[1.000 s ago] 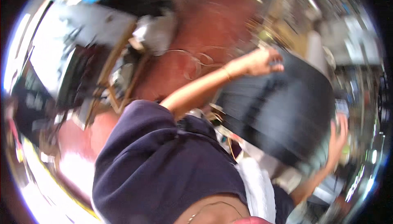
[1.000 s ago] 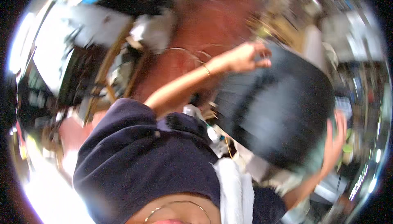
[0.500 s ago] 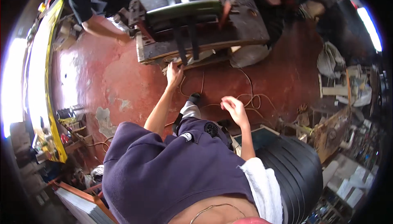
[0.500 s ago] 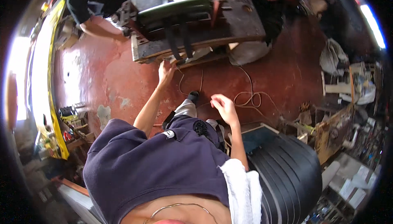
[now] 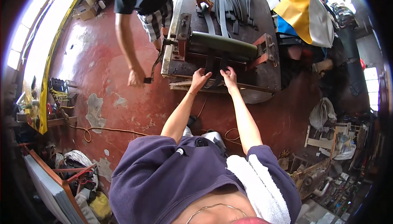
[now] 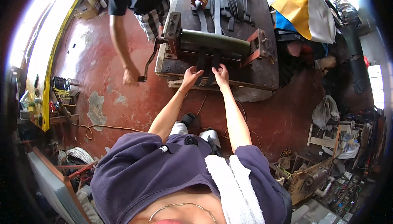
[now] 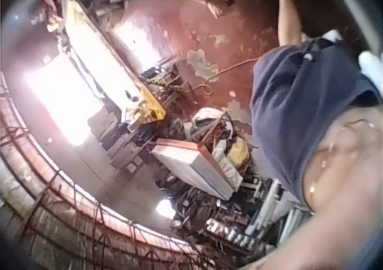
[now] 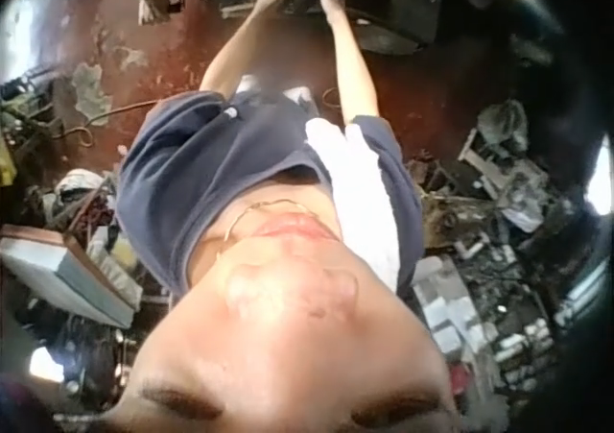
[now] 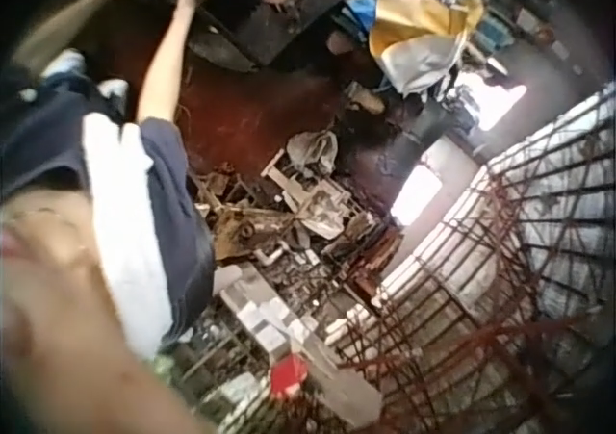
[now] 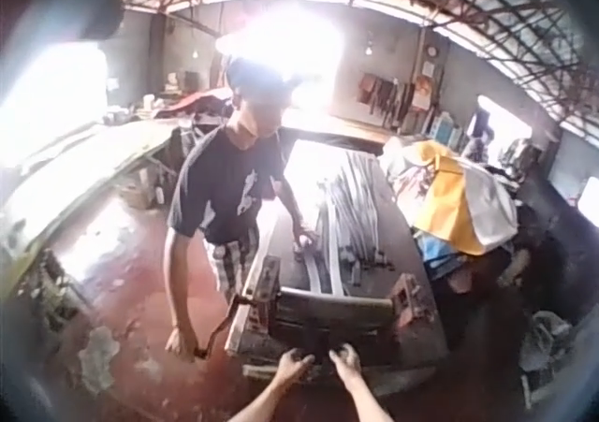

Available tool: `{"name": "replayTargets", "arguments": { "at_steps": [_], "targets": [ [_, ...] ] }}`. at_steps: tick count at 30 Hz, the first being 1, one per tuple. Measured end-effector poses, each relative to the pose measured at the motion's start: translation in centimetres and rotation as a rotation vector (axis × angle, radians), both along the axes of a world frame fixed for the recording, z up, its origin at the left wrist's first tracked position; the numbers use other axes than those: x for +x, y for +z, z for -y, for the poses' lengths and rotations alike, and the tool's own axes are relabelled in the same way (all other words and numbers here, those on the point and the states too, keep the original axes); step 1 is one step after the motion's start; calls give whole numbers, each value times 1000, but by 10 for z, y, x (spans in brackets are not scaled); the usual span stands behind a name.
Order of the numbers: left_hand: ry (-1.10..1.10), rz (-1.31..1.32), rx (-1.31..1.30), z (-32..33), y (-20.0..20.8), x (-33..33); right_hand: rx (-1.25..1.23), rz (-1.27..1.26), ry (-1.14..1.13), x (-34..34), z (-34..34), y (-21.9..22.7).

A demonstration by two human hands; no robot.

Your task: Operating a manual leather splitting machine to process long leather straps and coiling them.

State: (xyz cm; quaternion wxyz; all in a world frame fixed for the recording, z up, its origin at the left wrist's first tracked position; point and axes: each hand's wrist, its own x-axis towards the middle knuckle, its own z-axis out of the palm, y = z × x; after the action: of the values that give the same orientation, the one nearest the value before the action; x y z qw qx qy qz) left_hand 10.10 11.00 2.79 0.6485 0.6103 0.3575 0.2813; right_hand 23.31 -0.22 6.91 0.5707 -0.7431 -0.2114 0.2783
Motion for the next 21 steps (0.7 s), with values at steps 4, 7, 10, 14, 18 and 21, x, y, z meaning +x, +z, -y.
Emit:
{"name": "replayTargets", "arguments": {
  "at_steps": [4,7,10,14,18,21],
  "targets": [
    [-21,-83,-17,14,9,-8,47,-56,6,1,16,-4],
    [-38,-74,-65,28,11,-13,-8,-79,66,0,20,-13],
    [25,-27,-102,56,34,-11,-23,-24,254,17,23,-36],
    [63,-67,-92,83,-17,-26,-19,-109,490,-8,33,-46],
    [305,-309,136,139,-17,-25,-5,-364,686,-3,55,-70],
    [512,-426,254,174,-36,-36,-149,-380,854,-15,69,-65]
  ]
}}
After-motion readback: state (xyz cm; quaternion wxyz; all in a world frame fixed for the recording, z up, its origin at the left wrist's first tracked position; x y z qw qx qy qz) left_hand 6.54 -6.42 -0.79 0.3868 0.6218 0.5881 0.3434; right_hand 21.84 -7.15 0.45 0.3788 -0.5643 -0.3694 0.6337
